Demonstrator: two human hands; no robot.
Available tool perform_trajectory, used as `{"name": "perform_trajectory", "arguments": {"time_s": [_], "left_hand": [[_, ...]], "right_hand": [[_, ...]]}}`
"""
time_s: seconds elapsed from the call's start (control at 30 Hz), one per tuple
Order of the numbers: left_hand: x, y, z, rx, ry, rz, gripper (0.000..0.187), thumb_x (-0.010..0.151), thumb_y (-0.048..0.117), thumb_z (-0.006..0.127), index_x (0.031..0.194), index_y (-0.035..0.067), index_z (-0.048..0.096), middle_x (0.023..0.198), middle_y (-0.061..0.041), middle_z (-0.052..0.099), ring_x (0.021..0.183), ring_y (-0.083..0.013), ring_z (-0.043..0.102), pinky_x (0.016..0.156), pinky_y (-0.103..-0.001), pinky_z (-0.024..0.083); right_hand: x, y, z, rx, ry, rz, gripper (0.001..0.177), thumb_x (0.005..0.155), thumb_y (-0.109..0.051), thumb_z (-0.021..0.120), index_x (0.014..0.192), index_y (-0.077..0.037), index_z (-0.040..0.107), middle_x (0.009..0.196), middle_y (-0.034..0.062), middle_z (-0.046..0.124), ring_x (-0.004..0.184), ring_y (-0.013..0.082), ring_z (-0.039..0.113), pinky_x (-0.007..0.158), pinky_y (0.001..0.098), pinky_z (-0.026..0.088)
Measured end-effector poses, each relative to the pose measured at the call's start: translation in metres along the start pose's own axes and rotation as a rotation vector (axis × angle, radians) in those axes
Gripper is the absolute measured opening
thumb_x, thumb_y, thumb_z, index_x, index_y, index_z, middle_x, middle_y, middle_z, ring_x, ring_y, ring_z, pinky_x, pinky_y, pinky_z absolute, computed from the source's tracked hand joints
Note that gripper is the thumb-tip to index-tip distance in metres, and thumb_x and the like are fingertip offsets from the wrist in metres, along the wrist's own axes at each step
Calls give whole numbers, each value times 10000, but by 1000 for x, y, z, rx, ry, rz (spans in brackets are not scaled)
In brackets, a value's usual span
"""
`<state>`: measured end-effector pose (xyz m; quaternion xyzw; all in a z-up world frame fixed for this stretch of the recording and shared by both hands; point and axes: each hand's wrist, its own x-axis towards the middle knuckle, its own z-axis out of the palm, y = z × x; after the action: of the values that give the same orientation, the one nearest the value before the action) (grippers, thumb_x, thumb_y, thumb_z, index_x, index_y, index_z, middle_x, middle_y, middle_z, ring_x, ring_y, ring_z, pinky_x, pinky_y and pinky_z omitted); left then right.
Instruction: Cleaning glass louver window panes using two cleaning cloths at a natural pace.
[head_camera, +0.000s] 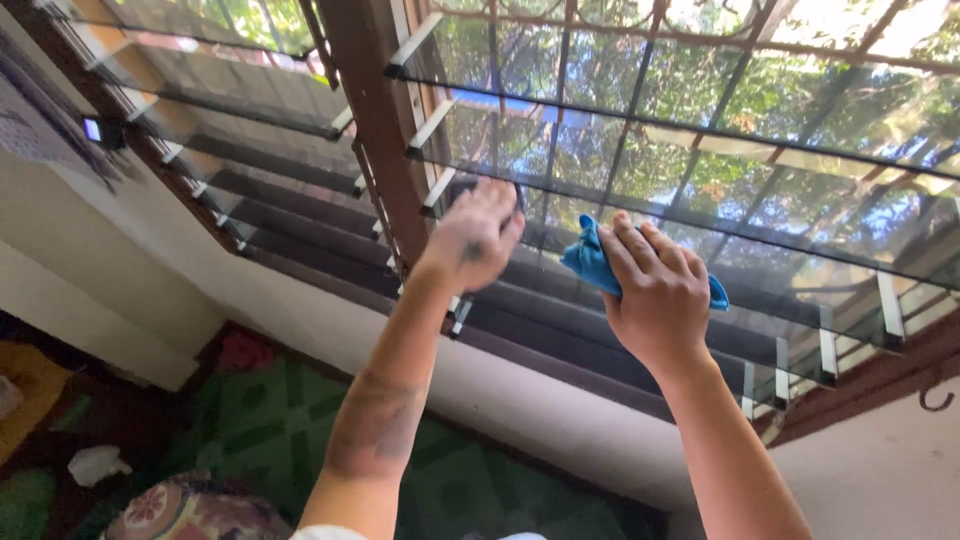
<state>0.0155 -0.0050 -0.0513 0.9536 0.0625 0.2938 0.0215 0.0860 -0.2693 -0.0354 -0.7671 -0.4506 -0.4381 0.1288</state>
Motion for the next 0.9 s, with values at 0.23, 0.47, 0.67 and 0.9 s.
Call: {"name": "perform_trajectory", "arguments": {"time_s": [0.23,0.47,0.67,0.9], "left_hand": [[31,-5,36,-22,-186,-93,663,1030,558,307,1466,107,523,1461,-170,561,1395,-355,489,1198,-510,264],[-6,2,-12,0,29,105,549,1050,428,435,1450,72,558,1433,-170,598,1354,-341,530,1139,-449,366],[18,-5,35,-24,-16,-34,596,1050,476,379,1486,94,518,1470,-140,566,1351,-338,520,1166,-492,325],[-6,24,-13,-32,23,75,563,1066,450,366,1464,100,556,1452,-158,588,1382,-346,508,1148,-471,348]], "right_hand": [[2,-3,-2,14,13,27,515,880,-282,729,1389,-224,673,1394,52,676,1242,309,643,979,457,502],[1,-1,-2,58,-8,32,505,884,-270,720,1382,-205,668,1373,78,674,1225,330,640,962,473,504],[1,-2,-4,55,-34,34,551,862,-275,737,1400,-197,646,1369,78,669,1222,330,633,964,477,502],[2,-2,-6,84,-22,11,511,901,-244,706,1406,-188,649,1382,86,664,1225,341,629,956,473,495]]}}
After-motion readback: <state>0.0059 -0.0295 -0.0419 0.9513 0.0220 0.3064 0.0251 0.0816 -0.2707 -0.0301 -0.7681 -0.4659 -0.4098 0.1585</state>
